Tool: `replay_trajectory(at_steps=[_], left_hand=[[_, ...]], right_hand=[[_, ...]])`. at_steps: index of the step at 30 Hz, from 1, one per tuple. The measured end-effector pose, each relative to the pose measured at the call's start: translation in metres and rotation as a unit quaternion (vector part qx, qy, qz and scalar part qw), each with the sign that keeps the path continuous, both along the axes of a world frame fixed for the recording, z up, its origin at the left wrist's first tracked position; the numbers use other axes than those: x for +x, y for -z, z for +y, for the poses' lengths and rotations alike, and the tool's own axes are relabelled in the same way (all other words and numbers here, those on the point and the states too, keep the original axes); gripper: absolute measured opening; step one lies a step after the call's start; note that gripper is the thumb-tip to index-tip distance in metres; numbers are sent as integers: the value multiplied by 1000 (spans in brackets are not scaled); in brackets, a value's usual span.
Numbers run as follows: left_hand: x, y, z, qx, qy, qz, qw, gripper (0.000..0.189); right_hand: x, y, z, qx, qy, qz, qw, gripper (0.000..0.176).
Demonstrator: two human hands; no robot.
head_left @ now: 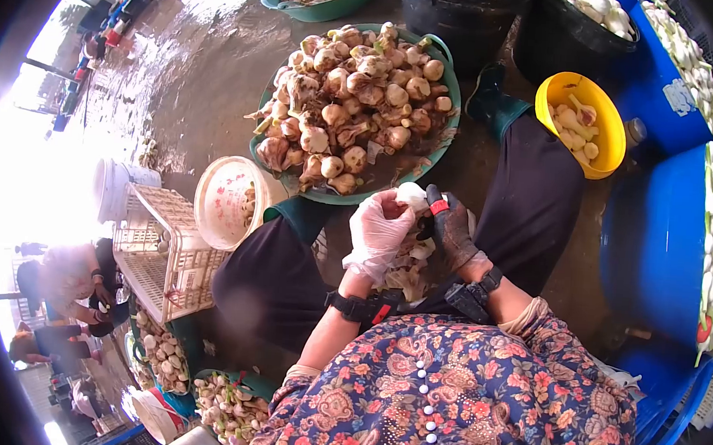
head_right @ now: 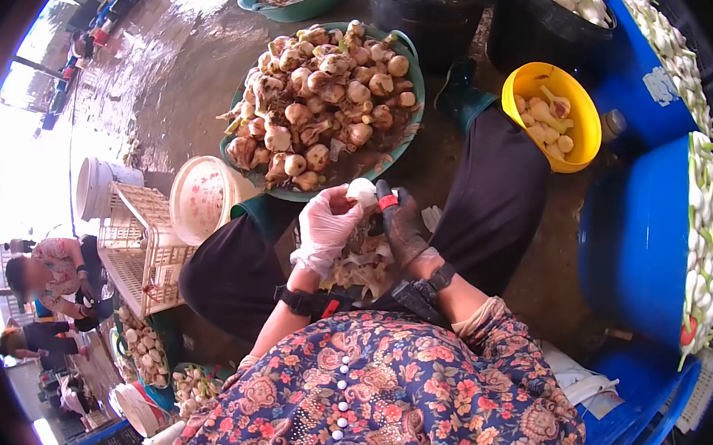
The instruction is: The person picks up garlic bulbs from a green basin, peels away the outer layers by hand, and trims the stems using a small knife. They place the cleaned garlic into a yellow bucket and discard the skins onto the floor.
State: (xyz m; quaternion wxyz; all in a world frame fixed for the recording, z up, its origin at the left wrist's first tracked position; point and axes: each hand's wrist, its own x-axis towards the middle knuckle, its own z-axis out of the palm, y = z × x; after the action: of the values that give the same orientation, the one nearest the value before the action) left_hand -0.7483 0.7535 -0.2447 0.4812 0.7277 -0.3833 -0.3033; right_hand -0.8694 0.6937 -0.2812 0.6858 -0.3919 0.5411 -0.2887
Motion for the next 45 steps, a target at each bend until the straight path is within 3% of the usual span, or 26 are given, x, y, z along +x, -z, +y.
replay_trajectory(at_steps=[5, 9, 12, 15, 16, 19, 20, 21, 23, 24, 25, 26, 27, 29, 32, 35, 38, 41, 42, 44, 45], left_hand=[[9, -1, 1, 57, -6, 89, 994, 36], [9, 10, 2, 41, -32, 140, 989, 32], [12, 19, 4, 6, -38, 92, 995, 28], [28, 44, 4, -15, -56, 120, 991, 24], [30, 41, 4, -13, -67, 54, 996, 19], [44, 37, 5, -3, -81, 25, 996, 13], [48, 37, 5, -35, -77, -2, 996, 13], [56, 47, 6, -10, -23, 53, 998, 32], [39, 13, 3, -26, 47, 206, 977, 57], [30, -13, -1, 32, 116, 203, 972, 66], [22, -28, -4, 91, 184, 200, 958, 76], [21, 8, -3, -41, 262, 223, 938, 77], [14, 14, -6, -31, 282, 206, 937, 69], [12, 18, -7, 8, 245, 196, 949, 68], [0, 12, -6, -27, 216, 394, 893, 67], [8, 22, -6, 6, 232, 398, 888, 81], [6, 17, -4, -14, 220, 367, 904, 74], [4, 16, -3, -16, 118, 499, 858, 67], [2, 11, -3, -28, 107, 499, 859, 56], [12, -2, -2, 1, 160, 618, 770, 53], [15, -6, -1, 16, 185, 673, 716, 52]], right_hand=[[1, 27, 3, -108, -23, 69, 991, 42], [4, 13, 11, -174, -9, 97, 980, 40], [3, -14, 10, -36, 19, 6, 999, 39], [-5, 2, 6, 33, -22, -38, 998, 38], [-4, -28, 8, 150, -11, -95, 984, 40], [-10, -16, -1, 204, -3, -210, 956, 40], [-22, -13, -3, 181, -27, -225, 957, 39], [-27, -14, -2, 155, -37, -177, 971, 36], [-30, -17, -12, 94, -57, -81, 991, 33], [-27, -21, -17, 175, -47, -70, 981, 39], [-26, -32, -17, 164, -63, -67, 982, 41], [-28, -45, -14, 155, -78, -64, 983, 43], [-28, -51, -11, 145, -93, -61, 983, 45], [-26, -48, -17, 57, -93, -29, 994, 42], [-30, -29, -17, -18, -109, 23, 994, 32], [-31, -22, -17, -73, -109, 21, 991, 29], [-32, -31, -15, -117, -128, -10, 985, 36], [-37, -36, -14, -42, -163, -36, 985, 34], [-39, -36, -14, -8, -166, -79, 983, 31], [-40, -35, -16, 60, -169, -166, 970, 24], [-38, -36, -16, -27, -184, -101, 977, 22]])
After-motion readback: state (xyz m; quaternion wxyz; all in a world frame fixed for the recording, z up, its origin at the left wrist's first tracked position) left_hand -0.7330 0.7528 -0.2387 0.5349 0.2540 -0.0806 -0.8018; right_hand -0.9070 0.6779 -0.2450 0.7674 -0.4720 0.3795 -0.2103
